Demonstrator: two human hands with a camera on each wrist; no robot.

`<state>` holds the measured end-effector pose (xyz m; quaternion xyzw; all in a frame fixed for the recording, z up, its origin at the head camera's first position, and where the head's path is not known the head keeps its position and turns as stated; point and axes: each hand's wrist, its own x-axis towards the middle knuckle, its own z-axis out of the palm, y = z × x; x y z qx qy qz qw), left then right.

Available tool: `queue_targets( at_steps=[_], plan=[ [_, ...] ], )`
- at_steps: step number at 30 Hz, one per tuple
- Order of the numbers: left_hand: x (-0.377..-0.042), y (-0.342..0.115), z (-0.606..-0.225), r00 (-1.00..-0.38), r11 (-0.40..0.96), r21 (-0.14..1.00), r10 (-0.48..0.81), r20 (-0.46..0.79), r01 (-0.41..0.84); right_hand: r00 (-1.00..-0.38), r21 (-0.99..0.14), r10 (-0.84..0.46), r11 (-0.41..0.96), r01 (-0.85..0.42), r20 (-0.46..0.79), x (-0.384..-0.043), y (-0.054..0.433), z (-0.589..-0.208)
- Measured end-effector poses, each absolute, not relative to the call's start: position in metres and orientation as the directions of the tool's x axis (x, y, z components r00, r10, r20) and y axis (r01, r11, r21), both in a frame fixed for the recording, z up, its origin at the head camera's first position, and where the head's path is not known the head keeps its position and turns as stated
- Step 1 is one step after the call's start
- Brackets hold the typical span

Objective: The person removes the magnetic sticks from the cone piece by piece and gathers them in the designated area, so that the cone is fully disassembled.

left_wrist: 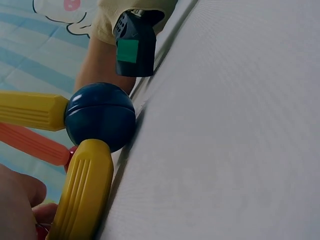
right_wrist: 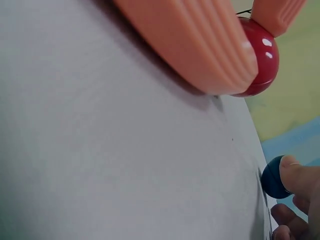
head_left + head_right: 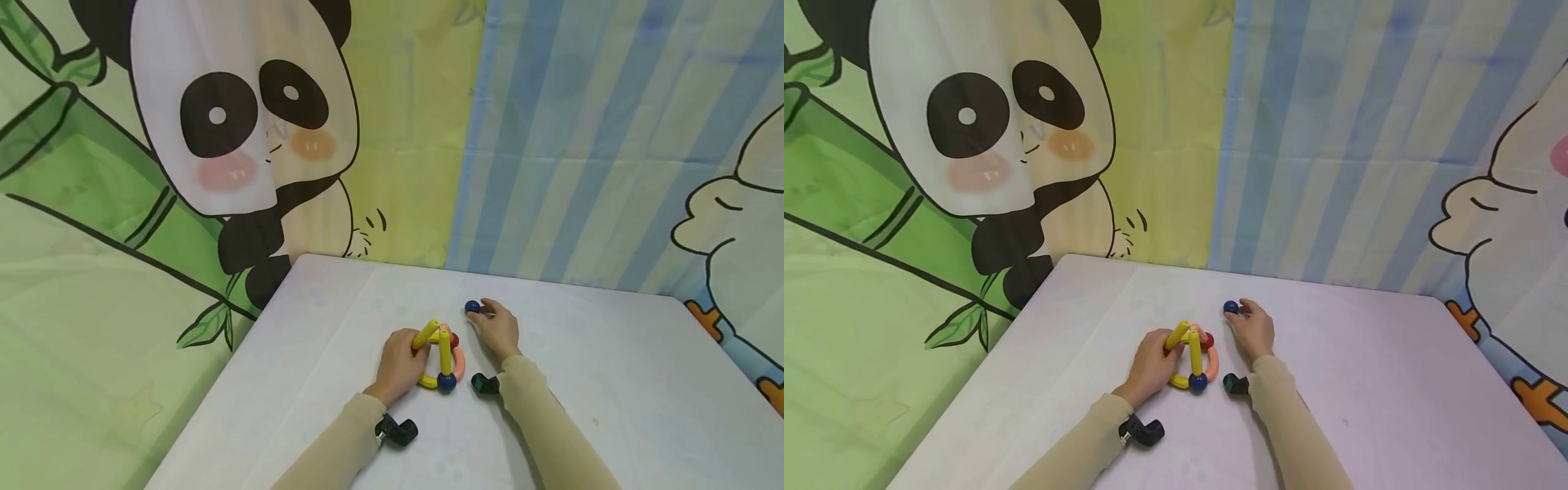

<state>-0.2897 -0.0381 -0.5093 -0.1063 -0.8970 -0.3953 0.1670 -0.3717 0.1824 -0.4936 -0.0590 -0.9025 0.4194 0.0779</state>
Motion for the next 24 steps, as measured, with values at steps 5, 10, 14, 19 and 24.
queue_targets(
  at_steps=[5, 10, 14, 19, 24],
  plan=[
    [-0.291, -0.038, -0.509, -0.921, 0.589, 0.74, 0.02, 0.389, 0.326, -0.971, -0.812, 0.193, 0.584, -0.003, 0.142, -0.359, 0.187, -0.492],
    [-0.292, -0.039, -0.508, -0.931, 0.518, 0.806, -0.048, 0.362, 0.287, -0.945, -0.828, 0.231, 0.557, -0.066, 0.231, -0.337, 0.18, -0.491],
    [-0.292, -0.041, -0.506, -0.922, 0.503, 0.82, -0.107, 0.371, 0.271, -0.934, -0.84, 0.223, 0.529, -0.124, 0.278, -0.312, 0.166, -0.487],
    [-0.295, -0.044, -0.505, -0.922, 0.491, 0.838, -0.157, 0.354, 0.238, -0.929, -0.883, 0.189, 0.415, -0.218, 0.318, -0.281, 0.147, -0.487],
    [-0.3, -0.051, -0.506, -0.936, 0.483, 0.86, -0.199, 0.292, 0.165, -0.9, -0.836, 0.016, 0.376, -0.398, 0.436, -0.265, 0.135, -0.492]
  ],
)
